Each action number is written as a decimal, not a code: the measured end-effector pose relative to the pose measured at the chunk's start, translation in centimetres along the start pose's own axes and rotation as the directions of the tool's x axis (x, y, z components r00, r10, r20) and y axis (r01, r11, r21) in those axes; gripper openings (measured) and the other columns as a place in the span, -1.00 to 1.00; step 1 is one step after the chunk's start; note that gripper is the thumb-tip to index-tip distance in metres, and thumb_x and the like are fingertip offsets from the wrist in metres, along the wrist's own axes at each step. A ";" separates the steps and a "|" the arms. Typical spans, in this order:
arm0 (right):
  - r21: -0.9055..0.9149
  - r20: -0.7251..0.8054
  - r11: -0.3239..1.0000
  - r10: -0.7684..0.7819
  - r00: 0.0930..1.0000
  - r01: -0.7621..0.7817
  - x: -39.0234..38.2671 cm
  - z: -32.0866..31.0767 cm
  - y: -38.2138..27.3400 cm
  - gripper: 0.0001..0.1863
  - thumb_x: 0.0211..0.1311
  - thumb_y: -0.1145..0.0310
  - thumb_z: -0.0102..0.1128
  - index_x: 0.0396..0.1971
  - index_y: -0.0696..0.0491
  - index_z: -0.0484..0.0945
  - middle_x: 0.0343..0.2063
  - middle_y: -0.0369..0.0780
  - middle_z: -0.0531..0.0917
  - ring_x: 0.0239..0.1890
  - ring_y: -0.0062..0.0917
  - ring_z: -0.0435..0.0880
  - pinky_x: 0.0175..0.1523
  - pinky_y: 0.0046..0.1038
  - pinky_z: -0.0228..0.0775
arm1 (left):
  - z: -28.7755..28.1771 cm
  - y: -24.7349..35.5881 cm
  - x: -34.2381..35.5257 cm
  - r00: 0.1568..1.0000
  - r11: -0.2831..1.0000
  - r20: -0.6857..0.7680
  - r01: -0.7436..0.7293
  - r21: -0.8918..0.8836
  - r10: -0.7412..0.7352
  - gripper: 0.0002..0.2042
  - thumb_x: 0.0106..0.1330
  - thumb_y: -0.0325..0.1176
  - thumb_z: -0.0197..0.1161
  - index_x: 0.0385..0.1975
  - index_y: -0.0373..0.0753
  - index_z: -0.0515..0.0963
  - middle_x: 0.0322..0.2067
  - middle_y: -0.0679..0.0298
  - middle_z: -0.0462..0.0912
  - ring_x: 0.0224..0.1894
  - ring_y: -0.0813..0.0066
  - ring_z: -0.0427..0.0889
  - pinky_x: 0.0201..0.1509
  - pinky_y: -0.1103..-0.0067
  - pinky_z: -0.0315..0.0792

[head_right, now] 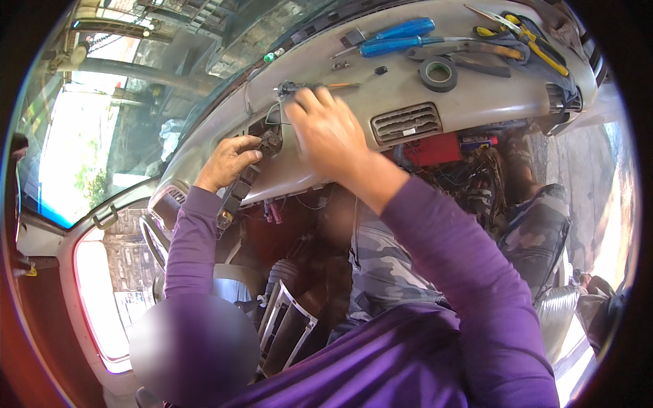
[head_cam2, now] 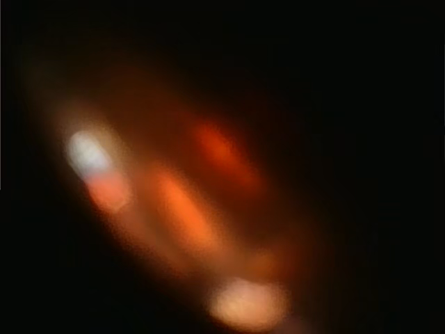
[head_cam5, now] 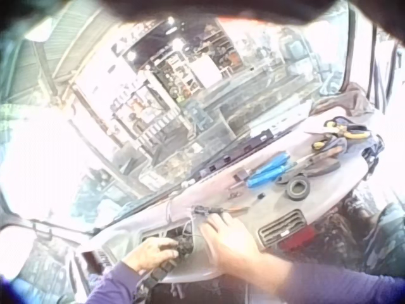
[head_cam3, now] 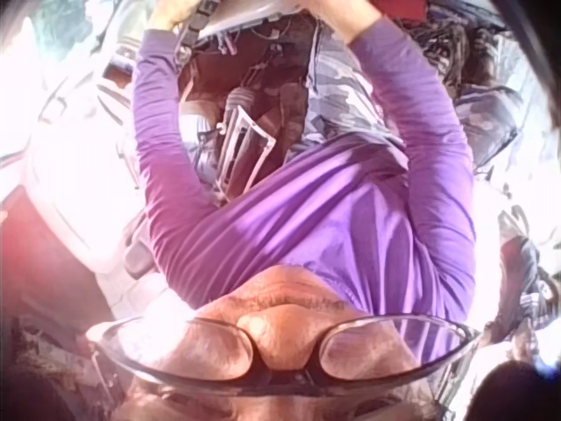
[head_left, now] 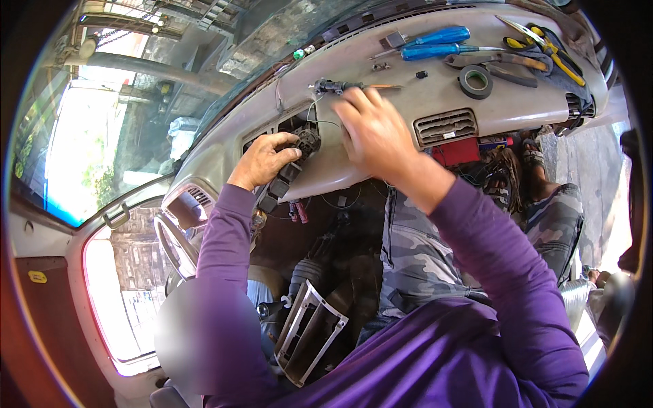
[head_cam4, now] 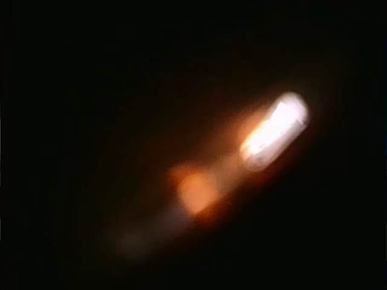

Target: The person works under the dashboard of a car, manipulating wires and components with both hands. They use a flashlight to inspect the area and handle various tools and parts while seated in the driver's seat.

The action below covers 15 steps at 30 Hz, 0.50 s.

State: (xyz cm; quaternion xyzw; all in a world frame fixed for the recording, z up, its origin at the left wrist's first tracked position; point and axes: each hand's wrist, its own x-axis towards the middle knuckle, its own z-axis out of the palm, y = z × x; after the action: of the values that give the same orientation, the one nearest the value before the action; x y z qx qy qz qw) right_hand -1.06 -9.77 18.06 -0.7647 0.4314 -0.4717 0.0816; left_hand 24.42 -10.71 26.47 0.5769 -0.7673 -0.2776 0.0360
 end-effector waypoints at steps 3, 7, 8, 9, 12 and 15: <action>-0.253 0.132 0.967 -0.007 0.991 0.041 4.2 1.6 1.3 -0.74 0.11 0.38 0.19 -0.17 0.08 0.61 -0.21 -0.19 0.61 -0.04 -0.32 0.54 0.00 -0.28 0.42 | -0.1 -0.2 -0.2 1.000 0.999 0.008 -0.019 -0.048 0.020 -0.60 0.25 -0.29 0.26 -0.01 -0.46 0.57 -0.17 0.00 0.70 -0.10 0.25 0.65 0.09 0.46 0.44; -0.433 0.355 0.901 0.132 0.926 0.038 7.0 2.7 0.7 -0.76 0.21 0.34 0.16 -0.17 0.06 0.66 -0.16 -0.20 0.66 0.01 -0.34 0.57 0.00 -0.24 0.49 | -0.1 0.0 -0.3 1.000 0.999 0.017 -0.009 -0.036 0.010 -0.60 0.26 -0.28 0.23 -0.01 -0.46 0.57 -0.14 0.01 0.69 -0.08 0.23 0.64 0.11 0.46 0.43; -0.455 0.368 0.891 0.184 0.912 0.004 7.5 3.0 0.6 -0.77 0.22 0.34 0.15 -0.18 0.06 0.66 -0.13 -0.19 0.67 0.02 -0.32 0.58 0.00 -0.23 0.51 | -0.1 0.1 -0.3 1.000 1.000 0.025 -0.014 -0.028 0.015 -0.60 0.27 -0.28 0.23 -0.01 -0.46 0.57 -0.14 0.01 0.69 -0.08 0.24 0.64 0.11 0.47 0.42; -0.478 0.378 0.878 0.235 0.895 -0.029 7.9 3.1 0.7 -0.78 0.24 0.34 0.14 -0.18 0.06 0.67 -0.09 -0.19 0.67 0.04 -0.31 0.59 0.00 -0.22 0.53 | -0.1 0.3 -0.1 0.999 1.000 0.034 -0.021 -0.020 0.022 -0.60 0.27 -0.27 0.23 -0.01 -0.46 0.57 -0.14 0.01 0.69 -0.08 0.25 0.64 0.12 0.47 0.42; -0.403 0.470 0.915 0.215 0.856 -0.008 9.0 2.7 1.4 -0.78 0.18 0.32 0.26 -0.22 0.03 0.73 -0.14 -0.18 0.74 -0.06 -0.28 0.70 -0.15 -0.31 0.55 | 0.0 0.1 0.0 0.999 1.000 0.023 -0.022 -0.021 0.023 -0.60 0.27 -0.25 0.22 -0.01 -0.45 0.57 -0.14 0.00 0.69 -0.08 0.26 0.63 0.11 0.47 0.42; -0.276 0.437 0.946 0.280 0.855 -0.168 9.7 -0.7 -0.3 -0.83 0.19 0.33 0.23 -0.33 0.05 0.74 -0.22 -0.09 0.76 -0.16 -0.27 0.76 -0.19 -0.28 0.57 | -0.2 0.7 0.1 0.997 0.998 0.056 0.054 -0.036 -0.052 -0.57 0.27 -0.27 0.19 0.03 -0.48 0.54 -0.13 0.04 0.68 -0.08 0.29 0.61 0.09 0.47 0.43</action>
State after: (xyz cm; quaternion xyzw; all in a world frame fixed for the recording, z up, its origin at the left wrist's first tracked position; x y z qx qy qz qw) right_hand 0.35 -16.57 24.91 -0.8043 0.5364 -0.2068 0.1502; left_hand 23.86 -10.72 26.98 0.5884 -0.7471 -0.3087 0.0181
